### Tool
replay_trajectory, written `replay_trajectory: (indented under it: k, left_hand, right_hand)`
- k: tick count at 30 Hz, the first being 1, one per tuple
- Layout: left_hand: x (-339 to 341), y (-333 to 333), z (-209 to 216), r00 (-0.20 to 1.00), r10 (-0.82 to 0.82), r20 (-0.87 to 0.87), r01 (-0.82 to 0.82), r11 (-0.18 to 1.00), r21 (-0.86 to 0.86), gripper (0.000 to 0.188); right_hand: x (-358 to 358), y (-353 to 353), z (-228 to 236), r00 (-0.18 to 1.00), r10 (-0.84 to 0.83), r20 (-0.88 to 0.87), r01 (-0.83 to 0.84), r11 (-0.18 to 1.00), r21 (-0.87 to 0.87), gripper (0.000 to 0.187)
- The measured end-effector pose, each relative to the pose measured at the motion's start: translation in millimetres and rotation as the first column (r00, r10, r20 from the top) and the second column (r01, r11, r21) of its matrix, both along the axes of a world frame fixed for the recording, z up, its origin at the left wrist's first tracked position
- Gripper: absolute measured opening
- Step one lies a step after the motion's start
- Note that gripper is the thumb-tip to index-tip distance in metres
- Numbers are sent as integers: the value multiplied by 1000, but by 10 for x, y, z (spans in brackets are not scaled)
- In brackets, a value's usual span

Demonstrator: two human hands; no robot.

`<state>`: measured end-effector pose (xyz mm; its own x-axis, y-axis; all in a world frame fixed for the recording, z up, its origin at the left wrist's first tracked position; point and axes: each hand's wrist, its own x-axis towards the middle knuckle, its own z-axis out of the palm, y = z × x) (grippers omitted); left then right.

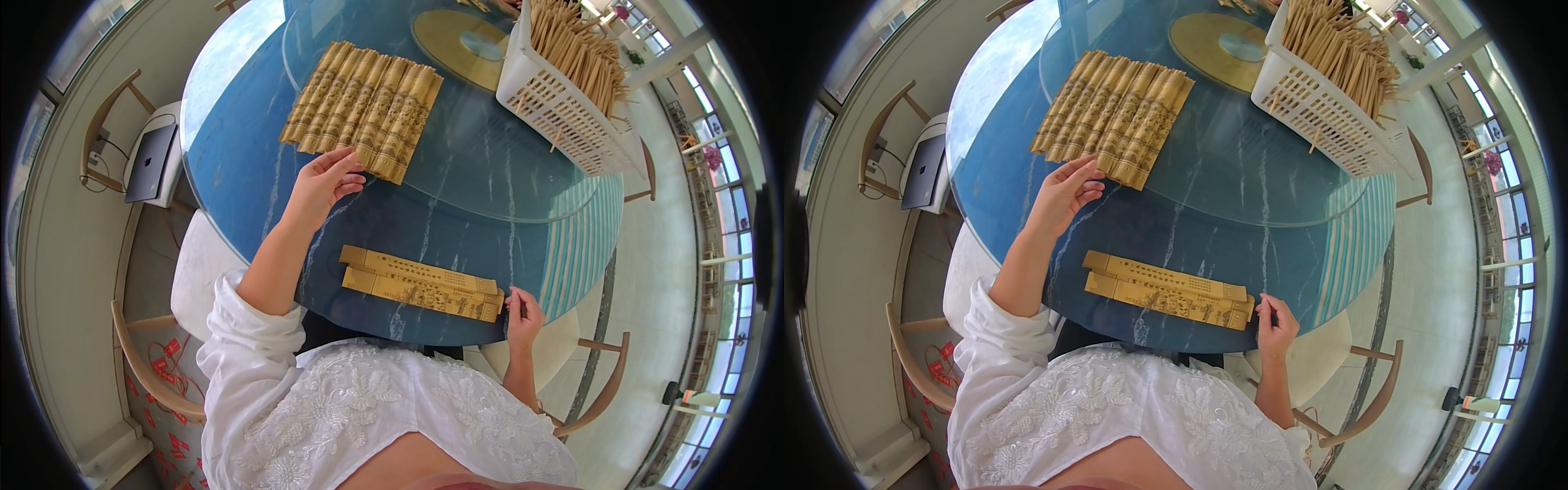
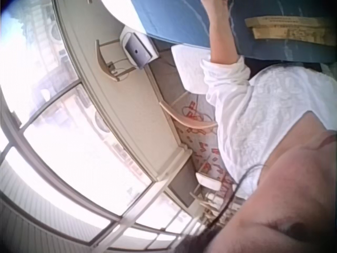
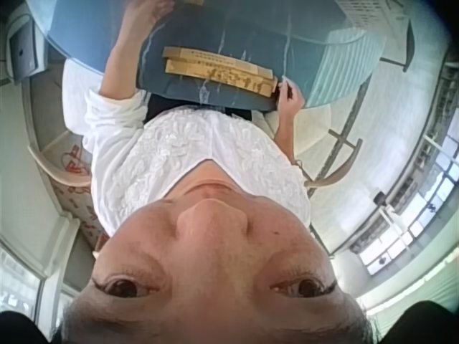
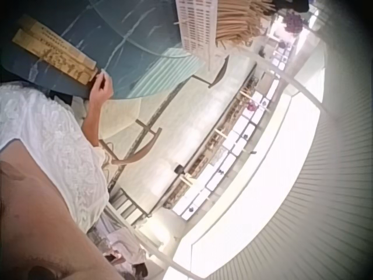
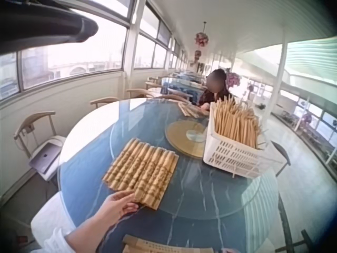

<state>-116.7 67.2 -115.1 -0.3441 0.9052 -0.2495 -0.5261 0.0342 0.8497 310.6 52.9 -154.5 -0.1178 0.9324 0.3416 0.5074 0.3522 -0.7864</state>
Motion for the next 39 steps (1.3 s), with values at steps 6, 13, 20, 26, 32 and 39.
replay_trajectory:
  k: [6, 13, 20, 26, 32, 39]
  left_hand:
    - [72, 41, 37, 905, -32, -424, -40, 987, -159, 41]
    - [45, 79, -8, 941, -29, -338, -22, 989, -144, 34]
    - [46, 54, -3, 954, -9, -299, -26, 993, -116, 26]
    - [49, 34, 12, 930, 10, -368, -57, 991, -118, 24]
    - [22, 30, -5, 931, 19, -365, -58, 994, -96, 26]
    - [35, 23, 16, 938, 61, -341, -92, 993, -75, 26]
  right_hand:
    - [-23, 0, 28, 1000, 16, 17, -17, 1000, 26, 9]
    - [-23, -3, 33, 1000, 21, 17, -22, 999, 28, 9]
    - [-14, 5, 12, 1000, 19, 7, -19, 1000, 19, 10]
    - [-21, -3, 13, 1000, 10, 11, -10, 1000, 22, 10]
    - [-2, 2, -4, 1000, 11, 11, -11, 1000, 11, 10]
    - [1, 2, 4, 1000, 13, 19, -13, 1000, 9, 9]
